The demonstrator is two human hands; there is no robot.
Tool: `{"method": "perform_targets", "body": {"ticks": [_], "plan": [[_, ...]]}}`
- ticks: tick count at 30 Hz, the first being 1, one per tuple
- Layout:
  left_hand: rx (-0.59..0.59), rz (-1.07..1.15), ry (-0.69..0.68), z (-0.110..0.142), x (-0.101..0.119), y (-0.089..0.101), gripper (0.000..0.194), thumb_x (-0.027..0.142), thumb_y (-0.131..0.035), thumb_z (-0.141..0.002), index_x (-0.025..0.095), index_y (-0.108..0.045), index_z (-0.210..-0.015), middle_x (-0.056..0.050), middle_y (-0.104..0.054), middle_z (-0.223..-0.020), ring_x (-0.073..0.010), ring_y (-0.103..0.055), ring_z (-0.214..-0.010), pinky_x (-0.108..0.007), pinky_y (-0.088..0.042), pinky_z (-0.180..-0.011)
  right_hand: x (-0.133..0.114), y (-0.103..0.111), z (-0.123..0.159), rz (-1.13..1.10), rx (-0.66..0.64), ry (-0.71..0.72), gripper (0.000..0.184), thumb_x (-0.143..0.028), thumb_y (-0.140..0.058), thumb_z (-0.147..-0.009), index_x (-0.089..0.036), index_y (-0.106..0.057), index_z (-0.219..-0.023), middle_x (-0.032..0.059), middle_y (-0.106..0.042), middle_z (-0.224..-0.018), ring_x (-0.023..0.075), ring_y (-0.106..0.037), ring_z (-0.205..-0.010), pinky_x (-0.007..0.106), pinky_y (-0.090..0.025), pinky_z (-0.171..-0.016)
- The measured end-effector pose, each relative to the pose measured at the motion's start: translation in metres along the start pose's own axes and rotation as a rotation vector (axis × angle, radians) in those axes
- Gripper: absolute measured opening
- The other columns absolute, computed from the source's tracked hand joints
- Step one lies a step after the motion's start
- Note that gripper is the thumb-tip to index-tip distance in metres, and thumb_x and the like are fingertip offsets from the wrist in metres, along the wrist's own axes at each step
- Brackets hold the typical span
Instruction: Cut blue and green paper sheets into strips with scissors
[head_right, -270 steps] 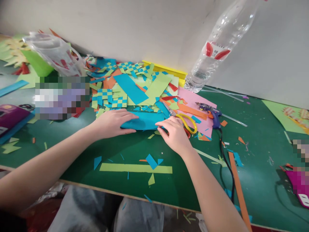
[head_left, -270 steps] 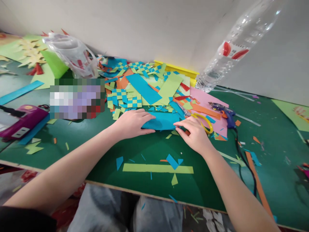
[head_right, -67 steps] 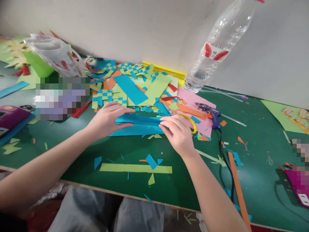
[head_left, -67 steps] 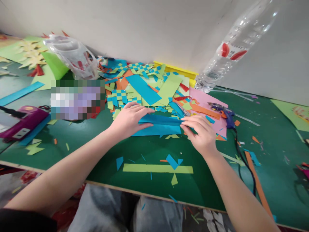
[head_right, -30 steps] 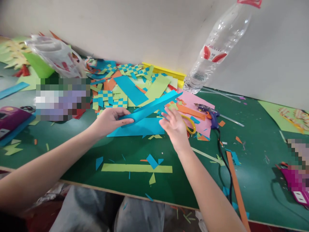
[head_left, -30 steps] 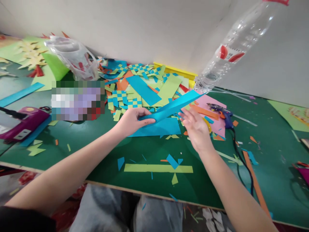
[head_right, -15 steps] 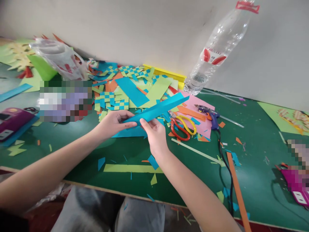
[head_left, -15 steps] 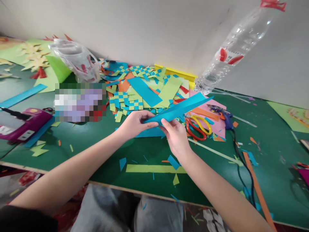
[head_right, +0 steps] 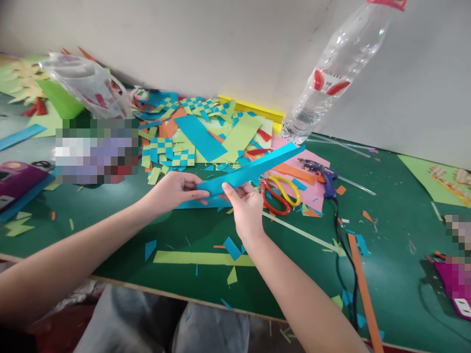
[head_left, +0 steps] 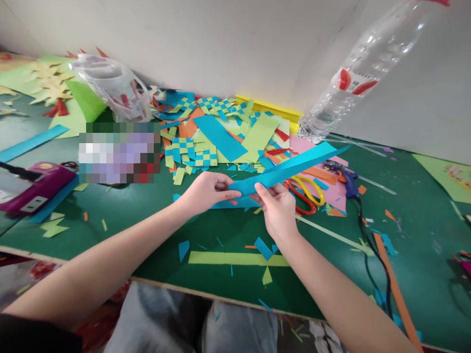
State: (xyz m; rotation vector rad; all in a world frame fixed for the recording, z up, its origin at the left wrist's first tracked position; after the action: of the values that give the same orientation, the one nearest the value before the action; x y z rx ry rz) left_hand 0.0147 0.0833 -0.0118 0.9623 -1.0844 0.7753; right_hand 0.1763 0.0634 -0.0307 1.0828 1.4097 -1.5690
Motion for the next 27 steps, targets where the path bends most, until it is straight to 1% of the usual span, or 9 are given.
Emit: {"method": "perform_targets", "body": {"ticks": [6, 13, 17, 24, 27], "plan": [[0.01, -0.048, -0.01, -0.0019, -0.0051, 0.0002, 0.035, 0.049, -0.075, -0.071, 0.017, -0.061, -0.075, -0.003, -0.073, -0.068, -0.0212, -0.073, -0.07, -0.024, -0.052, -0.056, 0.0049, 0.0026, -0.0031, 0.007, -0.01, -0.011, 0.021, -0.035, -0.077, -0.07, -0.022, -0.067, -0.082, 0.0001, -0.072, -0.078, 0.0193, -0.069, -0.078, 0.04, -0.059, -0.079], [0.005, -0.081, -0.016, -0.0002, -0.0019, 0.0005, 0.033, 0.048, -0.073, -0.073, 0.017, -0.062, -0.076, -0.003, -0.073, -0.069, -0.0209, -0.073, -0.069, -0.023, -0.05, -0.054, 0.004, 0.0039, -0.0016, -0.013, -0.001, 0.003, 0.018, -0.034, -0.078, -0.069, -0.022, -0.067, -0.077, -0.0016, -0.069, -0.072, 0.0175, -0.068, -0.071, 0.04, -0.061, -0.077], [0.005, -0.083, -0.01, 0.0021, 0.0009, 0.0002, 0.032, 0.046, -0.074, -0.072, 0.017, -0.061, -0.072, -0.002, -0.072, -0.066, -0.0207, -0.073, -0.069, -0.023, -0.051, -0.056, 0.0022, 0.005, -0.0002, 0.024, 0.025, 0.012, 0.019, -0.035, -0.079, -0.068, -0.022, -0.065, -0.072, -0.0025, -0.067, -0.067, 0.0178, -0.067, -0.069, 0.042, -0.061, -0.077], [-0.018, -0.059, -0.023, 0.0037, 0.0024, -0.0016, 0.033, 0.046, -0.074, -0.072, 0.018, -0.056, -0.069, -0.001, -0.071, -0.064, -0.0212, -0.073, -0.07, -0.023, -0.052, -0.056, -0.0006, 0.0036, 0.0006, 0.046, 0.021, 0.021, 0.019, -0.036, -0.079, -0.068, -0.023, -0.066, -0.072, -0.0022, -0.068, -0.067, 0.0179, -0.067, -0.066, 0.042, -0.061, -0.076], [-0.031, -0.062, -0.036, 0.0047, 0.0041, -0.0022, 0.033, 0.046, -0.073, -0.072, 0.018, -0.056, -0.069, -0.001, -0.072, -0.065, -0.0211, -0.073, -0.07, -0.024, -0.053, -0.058, -0.0003, 0.0043, 0.0007, 0.061, 0.026, 0.019, 0.02, -0.037, -0.079, -0.067, -0.023, -0.067, -0.074, -0.0023, -0.069, -0.067, 0.018, -0.067, -0.066, 0.042, -0.061, -0.075]]}}
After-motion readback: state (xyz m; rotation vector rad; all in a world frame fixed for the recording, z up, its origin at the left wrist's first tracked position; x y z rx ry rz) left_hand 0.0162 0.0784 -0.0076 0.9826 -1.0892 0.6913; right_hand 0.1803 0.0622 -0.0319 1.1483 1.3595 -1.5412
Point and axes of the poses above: each hand's wrist, its own z-axis away from the middle knuckle, its own y-axis out of the back of the hand, x = y × z, the point moved 7 cm from there along -z, towards the middle knuckle
